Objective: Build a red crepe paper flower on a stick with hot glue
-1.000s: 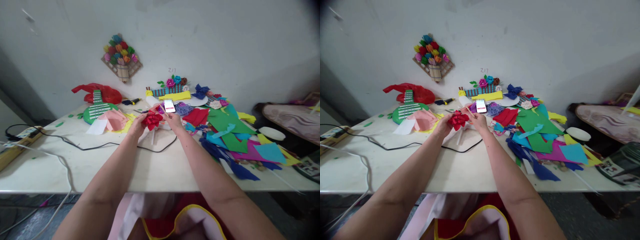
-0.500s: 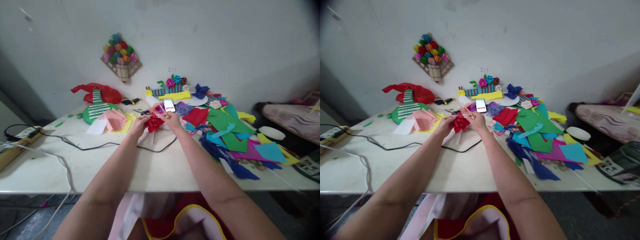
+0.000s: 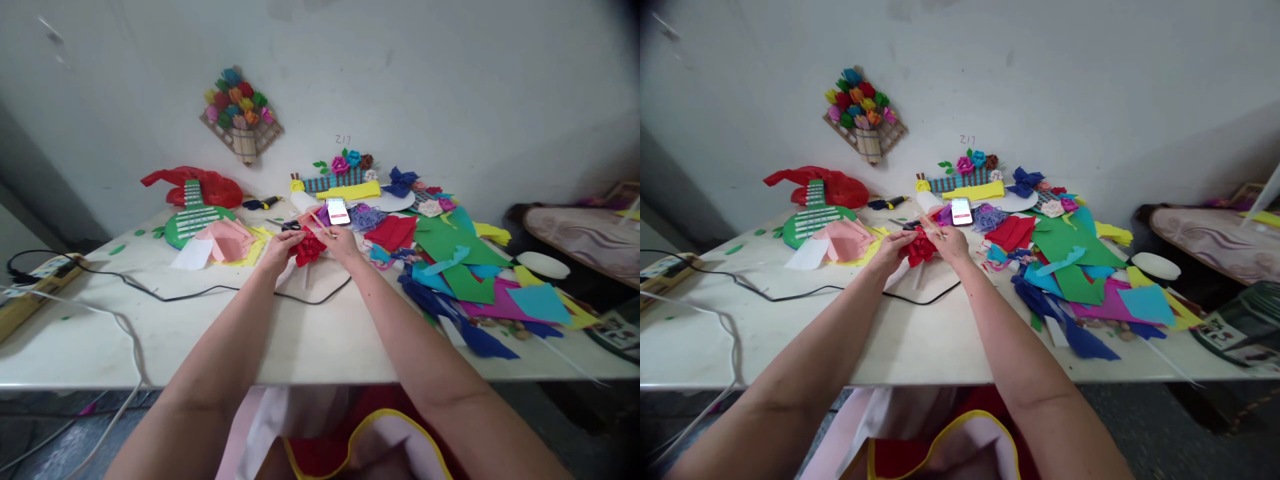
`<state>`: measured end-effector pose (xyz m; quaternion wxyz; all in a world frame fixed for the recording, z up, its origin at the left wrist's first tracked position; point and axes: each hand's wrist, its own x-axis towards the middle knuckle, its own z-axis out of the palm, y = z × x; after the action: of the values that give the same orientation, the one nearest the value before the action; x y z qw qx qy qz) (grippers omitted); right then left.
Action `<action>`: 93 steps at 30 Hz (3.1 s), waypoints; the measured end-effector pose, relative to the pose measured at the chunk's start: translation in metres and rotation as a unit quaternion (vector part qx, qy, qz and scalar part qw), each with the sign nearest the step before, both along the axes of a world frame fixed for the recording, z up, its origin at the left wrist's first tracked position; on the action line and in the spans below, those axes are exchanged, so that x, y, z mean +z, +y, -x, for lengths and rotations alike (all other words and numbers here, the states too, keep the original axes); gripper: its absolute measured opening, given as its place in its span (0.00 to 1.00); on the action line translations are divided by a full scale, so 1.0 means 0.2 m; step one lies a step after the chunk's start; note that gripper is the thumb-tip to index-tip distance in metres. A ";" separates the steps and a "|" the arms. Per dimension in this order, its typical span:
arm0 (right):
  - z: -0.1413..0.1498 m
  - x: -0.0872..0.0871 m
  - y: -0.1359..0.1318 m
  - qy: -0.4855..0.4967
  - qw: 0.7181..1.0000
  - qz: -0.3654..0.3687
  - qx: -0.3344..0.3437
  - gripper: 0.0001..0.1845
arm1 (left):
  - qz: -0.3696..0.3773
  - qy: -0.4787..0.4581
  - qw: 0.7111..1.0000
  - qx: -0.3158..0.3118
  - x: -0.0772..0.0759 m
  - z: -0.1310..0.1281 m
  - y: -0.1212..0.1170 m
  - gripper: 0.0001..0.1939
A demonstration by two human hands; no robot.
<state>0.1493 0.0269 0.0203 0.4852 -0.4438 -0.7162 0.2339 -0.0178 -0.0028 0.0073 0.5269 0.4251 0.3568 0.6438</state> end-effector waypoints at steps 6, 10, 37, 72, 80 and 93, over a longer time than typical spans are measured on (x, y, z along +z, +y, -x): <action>0.00 0.02 -0.02 -0.011 1.000 0.010 -0.011 0.09 | 0.000 0.006 1.000 -0.007 0.00 0.00 0.00 0.17; 0.00 0.01 -0.02 -0.025 1.000 -0.002 0.002 0.08 | 0.001 0.009 1.000 -0.005 0.00 0.00 0.00 0.15; -0.01 0.01 -0.01 0.009 1.000 0.011 -0.003 0.08 | 0.003 0.012 1.000 -0.001 0.00 -0.01 0.00 0.18; -0.01 0.05 -0.05 0.043 0.990 0.127 0.050 0.07 | 0.014 0.004 1.000 -0.018 0.00 -0.03 -0.01 0.17; -0.02 0.04 -0.04 -0.106 0.993 0.044 -0.002 0.14 | 0.027 0.010 1.000 -0.012 -0.03 -0.02 0.01 0.16; -0.02 0.05 -0.06 -0.165 0.986 0.028 -0.014 0.13 | 0.039 0.008 0.999 0.001 -0.02 -0.03 0.01 0.14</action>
<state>0.1532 0.0149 0.0310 0.3513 -0.4994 -0.7734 0.1705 -0.0127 -0.0001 0.0034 0.5398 0.4090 0.3860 0.6264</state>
